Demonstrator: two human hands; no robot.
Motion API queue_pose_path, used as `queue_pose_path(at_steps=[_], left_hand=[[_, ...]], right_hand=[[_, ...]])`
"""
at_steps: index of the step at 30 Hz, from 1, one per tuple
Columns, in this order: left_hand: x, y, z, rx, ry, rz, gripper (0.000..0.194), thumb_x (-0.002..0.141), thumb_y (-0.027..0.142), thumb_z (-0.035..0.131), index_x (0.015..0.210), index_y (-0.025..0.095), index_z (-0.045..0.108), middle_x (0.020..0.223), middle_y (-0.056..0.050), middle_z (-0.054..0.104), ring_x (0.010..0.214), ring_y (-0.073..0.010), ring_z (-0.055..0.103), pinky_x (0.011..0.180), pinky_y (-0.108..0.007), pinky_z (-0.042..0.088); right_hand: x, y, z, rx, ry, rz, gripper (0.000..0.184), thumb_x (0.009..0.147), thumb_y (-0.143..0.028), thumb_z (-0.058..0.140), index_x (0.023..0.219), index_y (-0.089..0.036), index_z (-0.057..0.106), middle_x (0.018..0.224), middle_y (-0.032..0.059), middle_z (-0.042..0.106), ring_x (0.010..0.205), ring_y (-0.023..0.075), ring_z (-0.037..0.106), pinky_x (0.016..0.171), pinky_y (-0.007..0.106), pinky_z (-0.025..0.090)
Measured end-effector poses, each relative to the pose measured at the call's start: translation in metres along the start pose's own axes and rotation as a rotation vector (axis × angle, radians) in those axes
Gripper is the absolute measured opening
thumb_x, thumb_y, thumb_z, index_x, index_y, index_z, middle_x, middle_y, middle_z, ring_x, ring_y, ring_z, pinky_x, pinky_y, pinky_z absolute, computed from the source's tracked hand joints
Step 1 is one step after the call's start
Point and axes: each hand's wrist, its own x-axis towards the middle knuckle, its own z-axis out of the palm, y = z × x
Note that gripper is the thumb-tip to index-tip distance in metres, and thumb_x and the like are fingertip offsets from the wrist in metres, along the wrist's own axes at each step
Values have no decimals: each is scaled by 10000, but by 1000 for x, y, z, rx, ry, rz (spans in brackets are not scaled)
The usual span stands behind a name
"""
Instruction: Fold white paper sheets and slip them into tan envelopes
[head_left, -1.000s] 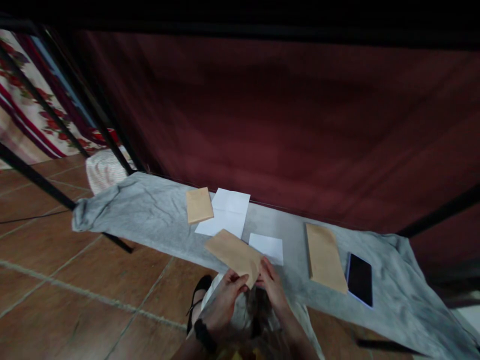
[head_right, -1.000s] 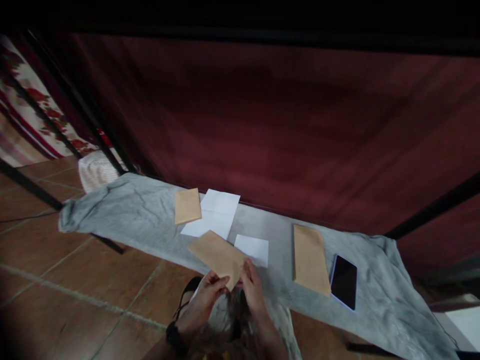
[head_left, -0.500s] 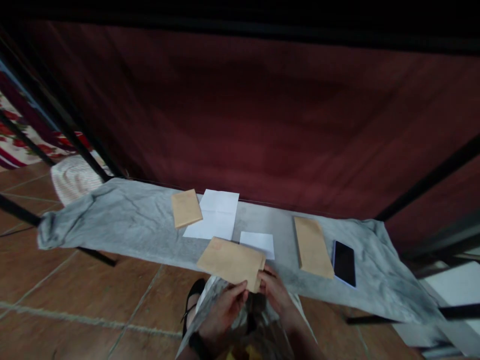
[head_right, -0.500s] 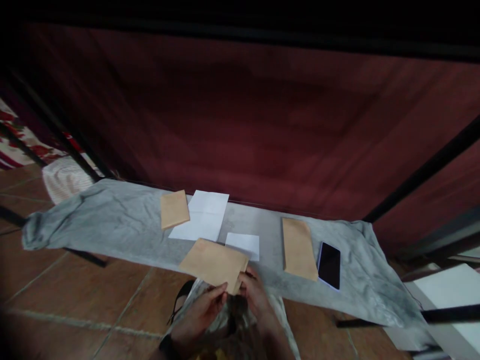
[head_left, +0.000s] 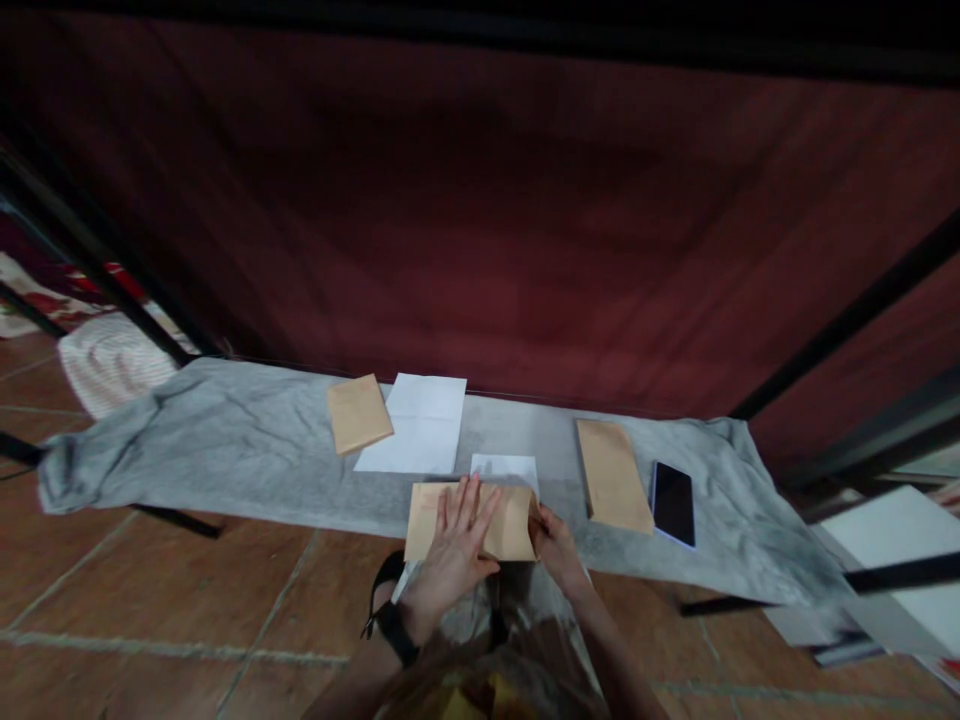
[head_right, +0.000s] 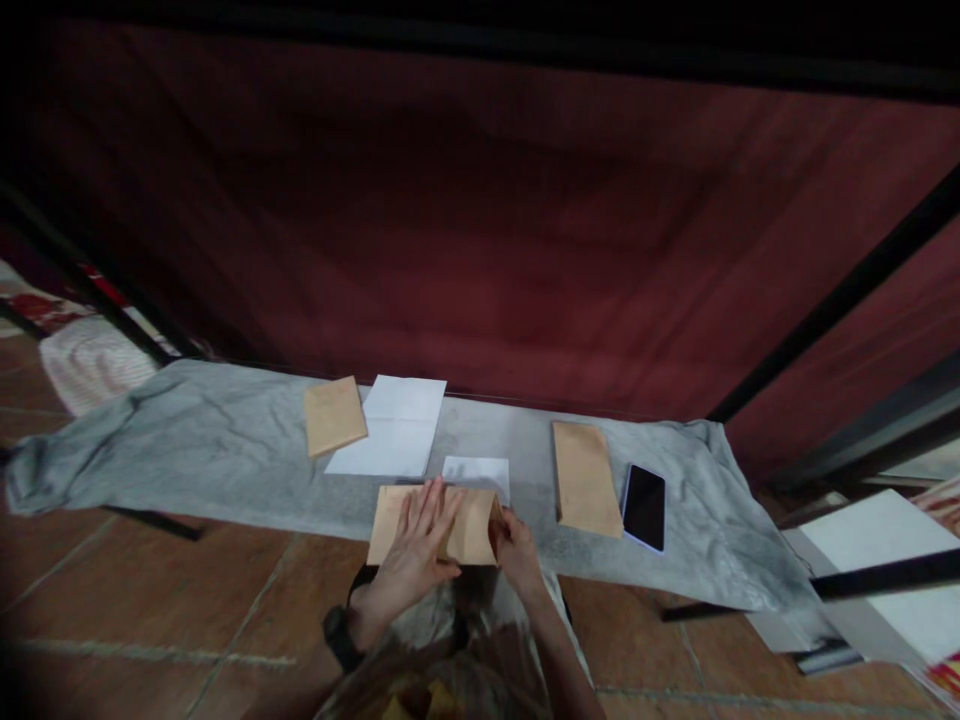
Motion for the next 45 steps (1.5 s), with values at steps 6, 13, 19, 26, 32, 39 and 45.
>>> queue_pose_path(at_steps=[6, 13, 19, 26, 32, 39, 45], left_hand=[[15, -14, -3, 182, -165, 71, 1255, 632, 496, 877, 1632, 288, 148, 1696, -197, 173, 1560, -425, 134, 1195, -711, 67], [18, -6, -4, 223, -78, 129, 1055, 739, 344, 772, 1627, 279, 206, 1615, -185, 353, 1523, -384, 267, 1223, -655, 15], [24, -3, -6, 229, -73, 104, 1040, 747, 300, 751, 1628, 255, 201, 1596, -187, 377, 1515, -373, 279, 1229, -634, 36], [21, 0, -9, 223, -106, 162, 981, 775, 247, 692, 1624, 285, 203, 1597, -148, 389, 1514, -330, 295, 1237, -612, 41], [-5, -25, -28, 197, -63, 5, 1021, 743, 232, 681, 1630, 211, 178, 1525, -177, 480, 1450, -360, 389, 1233, -602, 140], [-63, -46, -30, 189, -88, -37, 1053, 686, 202, 670, 1622, 230, 190, 1499, -143, 522, 1407, -358, 459, 1225, -582, 212], [-77, -44, -24, 209, -46, -60, 1025, 651, 205, 676, 1590, 216, 265, 1474, -160, 554, 1369, -357, 499, 1210, -515, 254]], right_hand=[[-2, 6, -8, 26, 2, 77, 434, 815, -622, 607, 841, -202, 712, 821, 50, 755, 753, 209, 667, 732, 334, 564], [-6, -7, -24, -111, 182, 61, 338, 846, -496, 602, 1040, -229, 673, 916, 64, 721, 832, 233, 658, 793, 369, 546], [-17, -36, -26, -236, 203, -18, 391, 959, -550, 489, 1064, -237, 698, 1054, 115, 727, 974, 271, 663, 944, 428, 512], [-15, -31, -14, -29, -94, 120, 423, 899, -609, 573, 998, -249, 773, 974, 50, 783, 942, 275, 711, 884, 391, 549], [30, -31, -27, -371, -15, -41, 331, 970, -386, 461, 990, -227, 751, 984, 60, 768, 882, 216, 703, 832, 331, 551], [110, -38, 8, -567, -285, -77, 372, 784, -53, 626, 1077, -244, 753, 1189, 48, 729, 1136, 205, 651, 1039, 325, 475], [144, -44, 49, -708, -447, 6, 516, 643, -45, 766, 1123, -231, 736, 1290, 72, 678, 1132, 227, 642, 980, 308, 482]])
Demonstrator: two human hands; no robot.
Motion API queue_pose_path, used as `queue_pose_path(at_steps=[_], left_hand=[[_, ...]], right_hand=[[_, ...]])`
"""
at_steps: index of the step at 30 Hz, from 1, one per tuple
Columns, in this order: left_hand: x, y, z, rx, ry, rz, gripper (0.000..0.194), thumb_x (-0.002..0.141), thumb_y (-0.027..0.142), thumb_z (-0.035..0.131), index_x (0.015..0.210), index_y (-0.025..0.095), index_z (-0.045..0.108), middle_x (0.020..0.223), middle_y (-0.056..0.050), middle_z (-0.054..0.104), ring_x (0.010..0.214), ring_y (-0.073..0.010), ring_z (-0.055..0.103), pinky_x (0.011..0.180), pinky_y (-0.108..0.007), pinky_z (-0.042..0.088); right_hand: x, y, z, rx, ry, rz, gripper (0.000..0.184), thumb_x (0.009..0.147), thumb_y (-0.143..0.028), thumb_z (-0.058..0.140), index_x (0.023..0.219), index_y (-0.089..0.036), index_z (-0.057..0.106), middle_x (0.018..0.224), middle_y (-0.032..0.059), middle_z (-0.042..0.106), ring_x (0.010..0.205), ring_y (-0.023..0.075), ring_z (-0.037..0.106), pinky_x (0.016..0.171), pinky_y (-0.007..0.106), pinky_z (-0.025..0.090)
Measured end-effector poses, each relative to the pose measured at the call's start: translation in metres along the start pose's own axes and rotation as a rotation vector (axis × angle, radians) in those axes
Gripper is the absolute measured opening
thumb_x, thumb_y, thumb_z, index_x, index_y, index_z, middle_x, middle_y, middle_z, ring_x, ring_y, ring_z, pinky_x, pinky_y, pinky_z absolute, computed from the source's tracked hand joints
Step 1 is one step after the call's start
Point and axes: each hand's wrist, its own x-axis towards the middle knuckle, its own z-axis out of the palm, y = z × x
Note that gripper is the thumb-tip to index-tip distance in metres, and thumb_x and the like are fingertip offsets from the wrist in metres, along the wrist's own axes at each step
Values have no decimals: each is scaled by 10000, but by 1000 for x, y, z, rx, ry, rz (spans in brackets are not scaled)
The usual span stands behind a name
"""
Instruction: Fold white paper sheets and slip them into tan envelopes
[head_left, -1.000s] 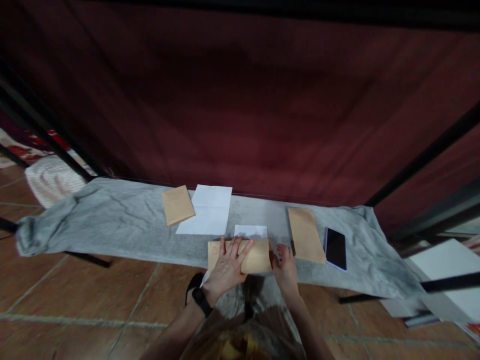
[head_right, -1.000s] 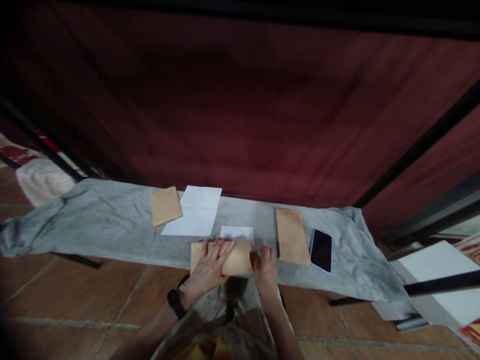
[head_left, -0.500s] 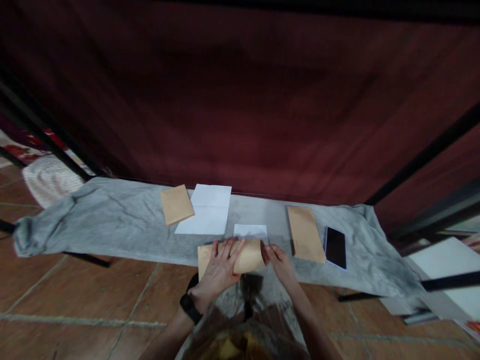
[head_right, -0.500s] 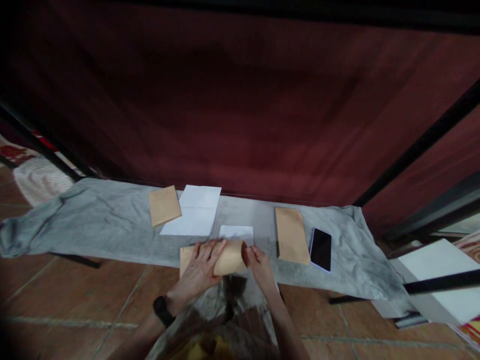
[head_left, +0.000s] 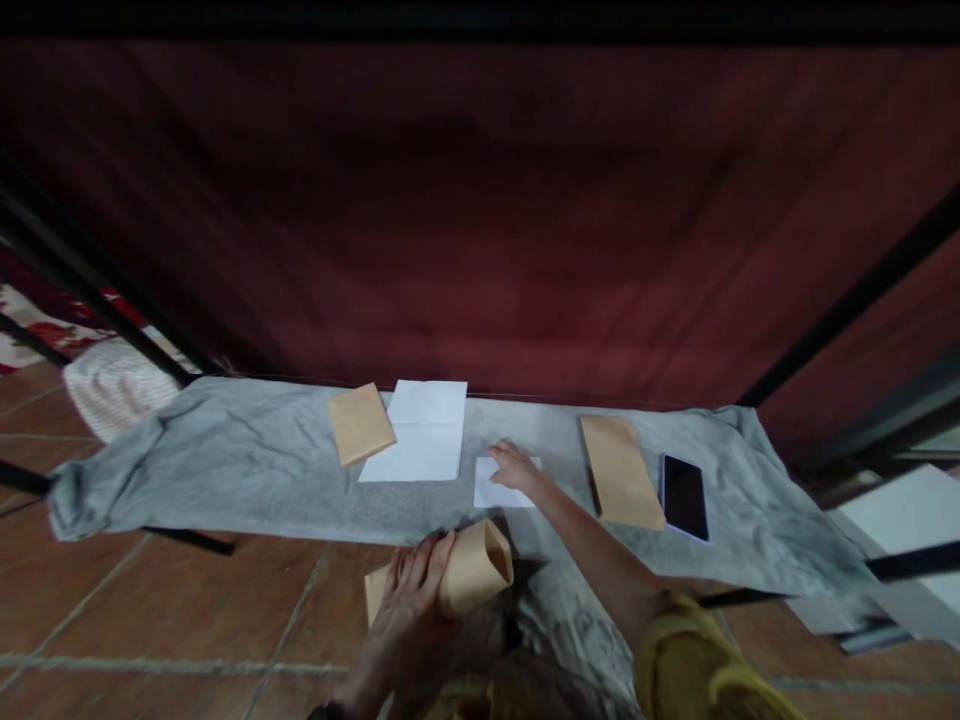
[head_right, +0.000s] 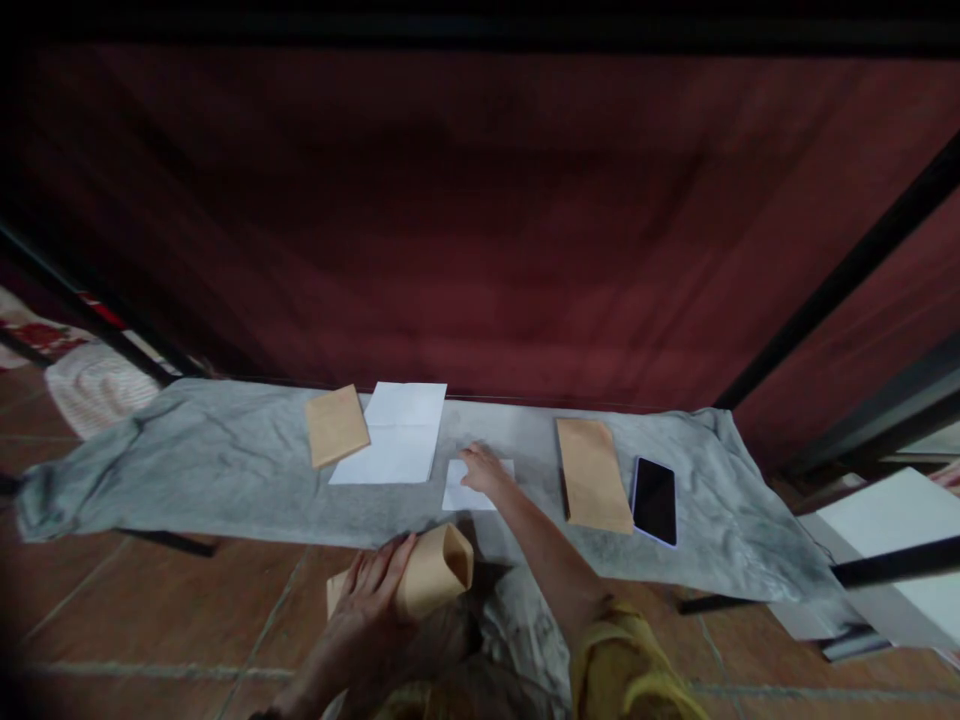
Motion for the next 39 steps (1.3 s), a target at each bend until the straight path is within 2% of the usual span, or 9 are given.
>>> queue_pose_path(at_steps=[3, 5, 8, 10, 15, 17, 22, 29, 39], left_hand=[[0, -4, -1, -1, 10, -21, 1034, 650, 206, 675, 1593, 219, 250, 1493, -163, 533, 1374, -356, 492, 1207, -517, 247], [2, -9, -2, -10, -1, -41, 1040, 664, 221, 681, 1600, 221, 226, 1502, -165, 517, 1377, -355, 487, 1201, -529, 250], [6, -15, -6, -30, -11, -105, 1025, 717, 278, 684, 1612, 219, 188, 1493, -170, 517, 1376, -354, 485, 1194, -558, 250], [11, -15, -9, -45, -22, -172, 1013, 744, 317, 683, 1616, 219, 177, 1482, -170, 521, 1381, -357, 480, 1191, -580, 245], [25, -7, -10, -80, -13, -256, 962, 782, 366, 671, 1609, 219, 202, 1474, -173, 517, 1400, -367, 453, 1196, -610, 210], [31, -1, -8, -101, -4, -258, 989, 767, 343, 683, 1612, 216, 185, 1469, -179, 514, 1393, -373, 454, 1190, -610, 219], [44, 15, -2, -122, 10, -274, 1033, 758, 304, 694, 1621, 230, 131, 1462, -174, 501, 1373, -364, 463, 1178, -589, 238], [45, 21, 3, -93, 7, -217, 1057, 746, 292, 700, 1620, 224, 108, 1462, -171, 493, 1382, -366, 446, 1168, -565, 252], [41, 17, 0, -77, 4, -215, 1068, 741, 261, 700, 1621, 219, 95, 1473, -183, 479, 1389, -379, 434, 1181, -591, 199]], right_hand=[[8, -3, 1, 12, 13, 65, 535, 553, -44, 808, 1055, -217, 741, 1217, 70, 710, 1111, 251, 642, 929, 310, 488], [8, -1, -1, 58, 52, 97, 414, 530, -37, 805, 901, -212, 750, 1079, 53, 747, 1077, 265, 653, 896, 308, 486], [-1, 8, -10, 174, 135, 130, 185, 565, -71, 783, 608, -206, 663, 765, 25, 726, 893, 253, 686, 798, 307, 488], [-13, 18, -21, 276, 213, 135, 218, 607, -138, 774, 525, -214, 586, 601, -6, 651, 729, 209, 661, 712, 292, 484], [-58, 40, -49, 593, 458, 118, 305, 794, -516, 643, 726, -221, 610, 498, -54, 550, 467, 139, 523, 486, 257, 449], [-78, 42, -51, 707, 546, 111, 424, 796, -631, 613, 854, -211, 623, 580, -32, 608, 501, 155, 573, 487, 276, 496], [-120, 31, -24, 962, 729, 150, 503, 701, -676, 759, 843, -221, 599, 621, -32, 636, 530, 173, 632, 540, 321, 579], [-145, 25, 18, 1063, 811, 195, 477, 726, -641, 780, 898, -223, 626, 718, -16, 697, 644, 190, 692, 651, 342, 618], [-158, 43, 21, 1020, 748, 205, 499, 717, -663, 792, 830, -209, 621, 644, -11, 695, 566, 185, 679, 583, 323, 605]])
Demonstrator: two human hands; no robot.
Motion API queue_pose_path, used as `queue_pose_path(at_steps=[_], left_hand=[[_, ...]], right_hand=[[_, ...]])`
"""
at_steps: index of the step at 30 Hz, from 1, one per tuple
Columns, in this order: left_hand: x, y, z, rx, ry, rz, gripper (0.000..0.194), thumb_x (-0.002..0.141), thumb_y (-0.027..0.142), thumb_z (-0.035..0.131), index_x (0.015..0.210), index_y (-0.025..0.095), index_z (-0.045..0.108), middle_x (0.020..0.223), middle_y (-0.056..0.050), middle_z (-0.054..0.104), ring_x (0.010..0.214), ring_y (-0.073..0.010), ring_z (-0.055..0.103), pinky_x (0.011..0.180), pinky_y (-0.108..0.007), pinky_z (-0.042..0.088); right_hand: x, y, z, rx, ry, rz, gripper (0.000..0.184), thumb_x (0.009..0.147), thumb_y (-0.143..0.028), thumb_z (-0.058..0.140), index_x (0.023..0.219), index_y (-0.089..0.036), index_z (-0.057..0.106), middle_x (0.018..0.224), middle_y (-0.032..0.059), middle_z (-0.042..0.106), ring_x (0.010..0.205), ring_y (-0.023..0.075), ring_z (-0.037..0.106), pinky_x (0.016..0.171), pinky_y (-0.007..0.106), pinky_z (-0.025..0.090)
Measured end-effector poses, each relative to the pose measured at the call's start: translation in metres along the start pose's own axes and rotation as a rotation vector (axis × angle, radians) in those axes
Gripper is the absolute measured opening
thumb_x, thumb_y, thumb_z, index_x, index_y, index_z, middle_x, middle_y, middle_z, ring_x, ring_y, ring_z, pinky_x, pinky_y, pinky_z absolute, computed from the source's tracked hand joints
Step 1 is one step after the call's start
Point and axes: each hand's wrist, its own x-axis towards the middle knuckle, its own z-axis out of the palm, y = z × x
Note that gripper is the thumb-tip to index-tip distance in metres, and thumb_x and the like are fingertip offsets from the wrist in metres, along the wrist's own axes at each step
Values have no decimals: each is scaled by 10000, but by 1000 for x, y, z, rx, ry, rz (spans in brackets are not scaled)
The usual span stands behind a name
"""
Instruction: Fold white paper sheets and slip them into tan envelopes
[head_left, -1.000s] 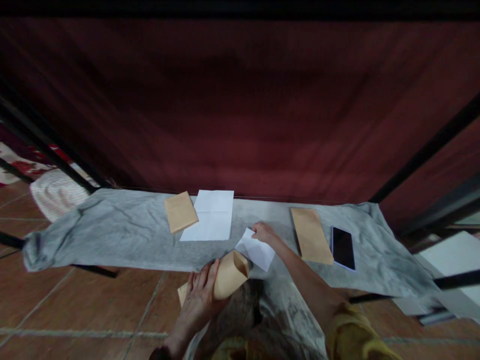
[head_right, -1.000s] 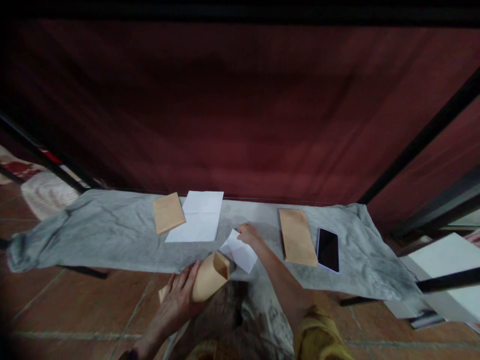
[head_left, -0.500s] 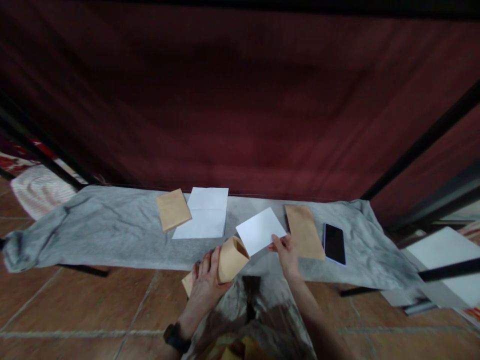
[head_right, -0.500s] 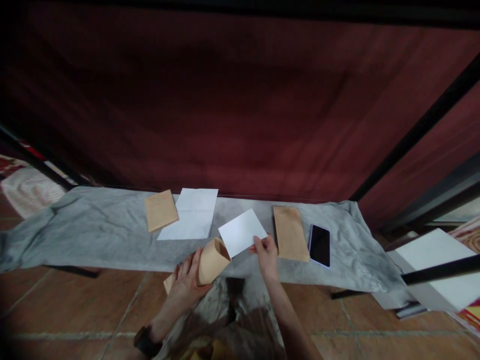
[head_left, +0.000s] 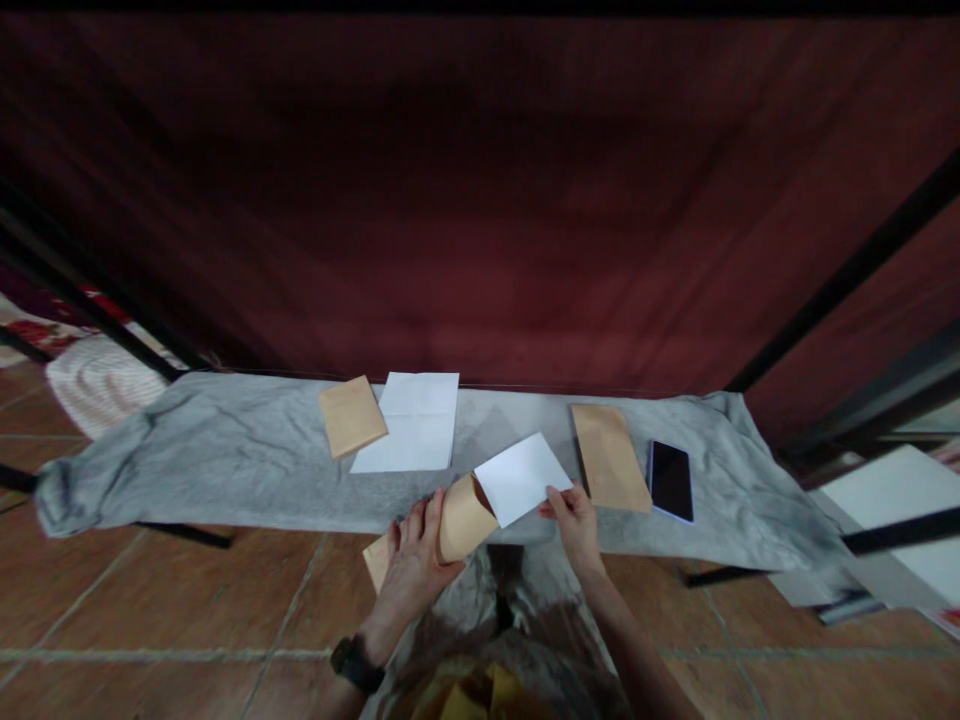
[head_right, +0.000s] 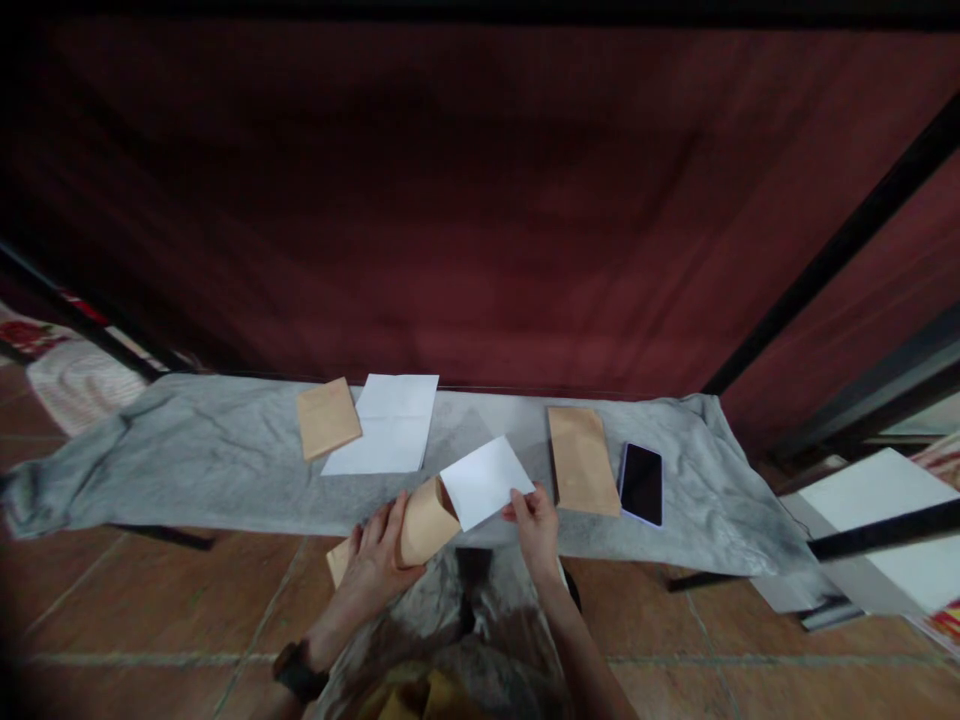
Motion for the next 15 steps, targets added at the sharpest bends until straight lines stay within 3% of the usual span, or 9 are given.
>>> queue_pose_path(at_steps=[7, 15], left_hand=[[3, 4, -1, -11, -40, 12, 1081, 732, 272, 707, 1620, 222, 93, 1488, -178, 465, 1412, -377, 414, 1186, -589, 200], [5, 3, 2, -51, -77, -9, 1117, 718, 290, 723, 1624, 236, 71, 1491, -166, 455, 1418, -368, 408, 1185, -580, 219]], right_hand=[[1, -4, 1, 74, 78, -8, 529, 690, -684, 799, 858, -207, 645, 667, -12, 698, 606, 193, 697, 638, 348, 633], [-7, 4, -9, -89, -30, 20, 604, 699, -770, 735, 894, -209, 630, 669, 17, 725, 594, 224, 713, 614, 352, 607]])
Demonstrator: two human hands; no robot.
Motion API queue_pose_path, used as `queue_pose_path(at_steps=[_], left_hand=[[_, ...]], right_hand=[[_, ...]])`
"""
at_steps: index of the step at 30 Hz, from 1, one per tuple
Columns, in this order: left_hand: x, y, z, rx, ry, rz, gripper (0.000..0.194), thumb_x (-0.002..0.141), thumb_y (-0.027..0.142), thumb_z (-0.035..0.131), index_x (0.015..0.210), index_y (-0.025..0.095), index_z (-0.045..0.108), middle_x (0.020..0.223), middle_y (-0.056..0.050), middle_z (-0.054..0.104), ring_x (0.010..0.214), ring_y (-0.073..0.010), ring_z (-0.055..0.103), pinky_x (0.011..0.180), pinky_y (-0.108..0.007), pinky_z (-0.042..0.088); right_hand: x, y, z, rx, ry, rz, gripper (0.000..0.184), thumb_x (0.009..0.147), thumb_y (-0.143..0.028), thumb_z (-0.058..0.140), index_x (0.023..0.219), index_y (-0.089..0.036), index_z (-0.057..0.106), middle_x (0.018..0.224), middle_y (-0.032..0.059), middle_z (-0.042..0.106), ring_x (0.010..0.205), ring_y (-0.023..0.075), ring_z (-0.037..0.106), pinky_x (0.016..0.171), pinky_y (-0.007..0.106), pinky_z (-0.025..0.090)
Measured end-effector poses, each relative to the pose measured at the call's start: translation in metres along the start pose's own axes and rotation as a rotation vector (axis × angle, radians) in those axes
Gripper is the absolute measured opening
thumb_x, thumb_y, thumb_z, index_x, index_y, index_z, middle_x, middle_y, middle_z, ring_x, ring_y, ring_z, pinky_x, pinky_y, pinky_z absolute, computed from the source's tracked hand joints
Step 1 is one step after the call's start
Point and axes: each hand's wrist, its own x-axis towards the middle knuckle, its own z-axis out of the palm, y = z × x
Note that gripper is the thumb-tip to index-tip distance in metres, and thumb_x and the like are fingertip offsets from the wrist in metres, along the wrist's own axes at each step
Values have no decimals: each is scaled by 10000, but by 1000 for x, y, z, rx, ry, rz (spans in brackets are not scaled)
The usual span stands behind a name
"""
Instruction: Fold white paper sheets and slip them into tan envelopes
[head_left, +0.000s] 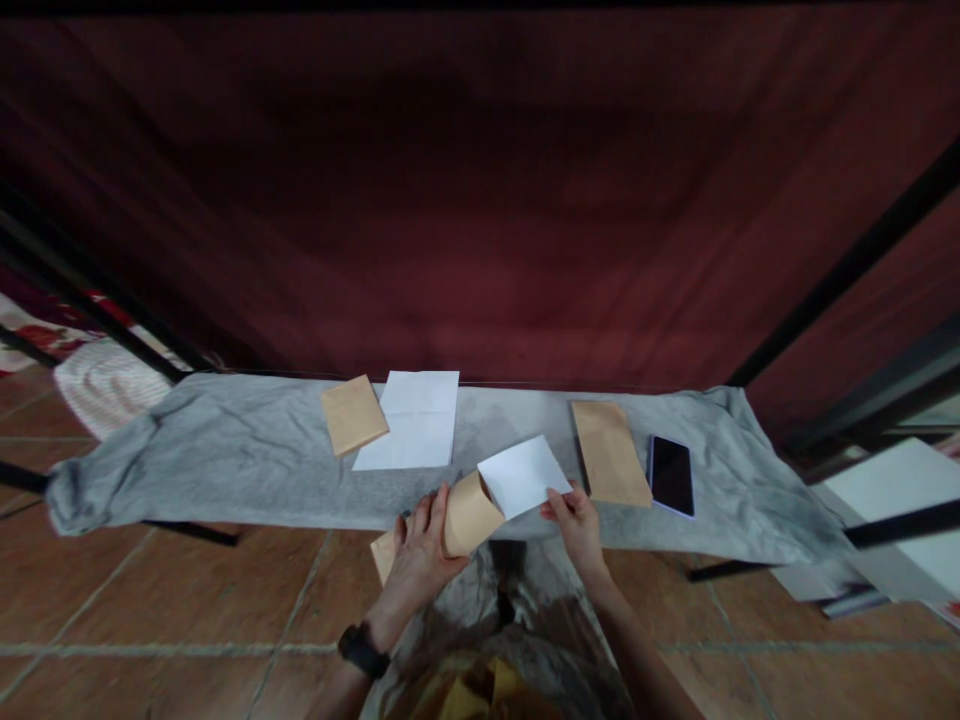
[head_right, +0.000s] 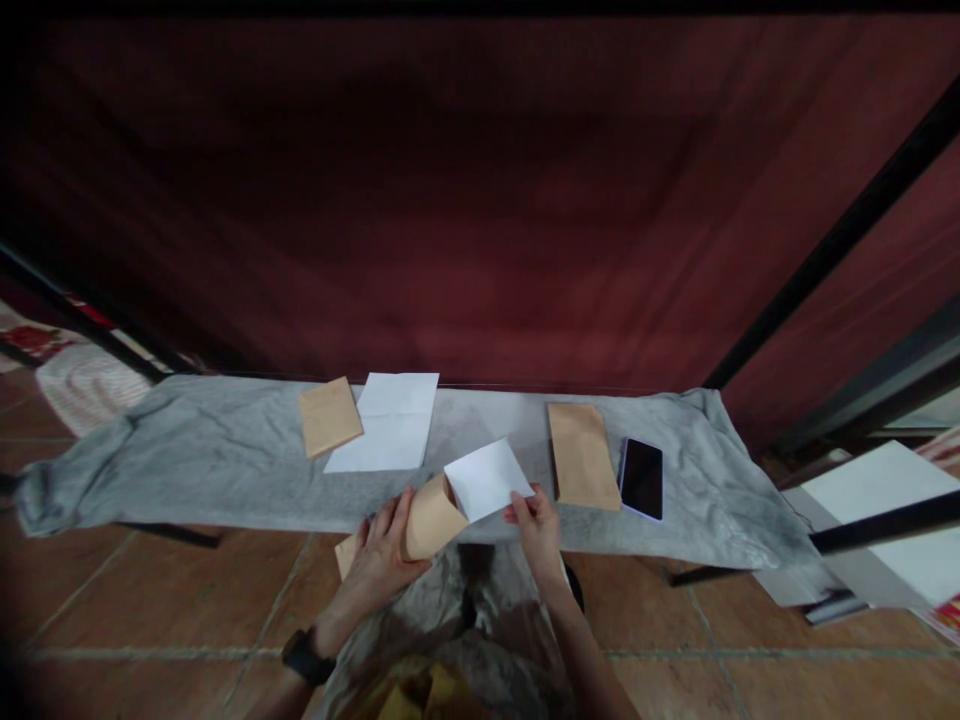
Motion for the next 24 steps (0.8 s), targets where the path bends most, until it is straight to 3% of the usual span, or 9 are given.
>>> queue_pose_path(at_steps=[9, 13, 20, 24], left_hand=[[8, 6, -5, 49, -3, 43, 1110, 710, 271, 724, 1621, 233, 91, 1501, -178, 448, 1419, -387, 401, 1192, -622, 179], [15, 15, -14, 84, -1, 89, 1074, 713, 247, 707, 1618, 224, 129, 1528, -188, 421, 1448, -386, 359, 1210, -617, 119], [27, 33, -22, 40, -72, 89, 1100, 722, 277, 691, 1625, 226, 65, 1562, -184, 378, 1479, -372, 320, 1212, -602, 114], [32, 38, -21, 87, -47, 121, 1100, 720, 278, 701, 1623, 236, 74, 1559, -182, 383, 1486, -376, 311, 1208, -616, 111]], right_hand=[[12, -8, -14, -45, -117, -9, 572, 702, -773, 731, 799, -227, 594, 596, 7, 686, 518, 199, 652, 544, 322, 553], [10, -7, -7, -47, -120, 3, 543, 701, -733, 752, 834, -226, 610, 593, -13, 667, 523, 183, 627, 537, 307, 530], [-6, -3, 16, -7, -154, 67, 466, 659, -635, 794, 821, -213, 684, 708, 14, 690, 640, 183, 614, 582, 304, 534], [-1, -4, 12, 17, -98, 85, 490, 702, -670, 726, 891, -219, 693, 773, 18, 675, 722, 193, 617, 641, 312, 552]])
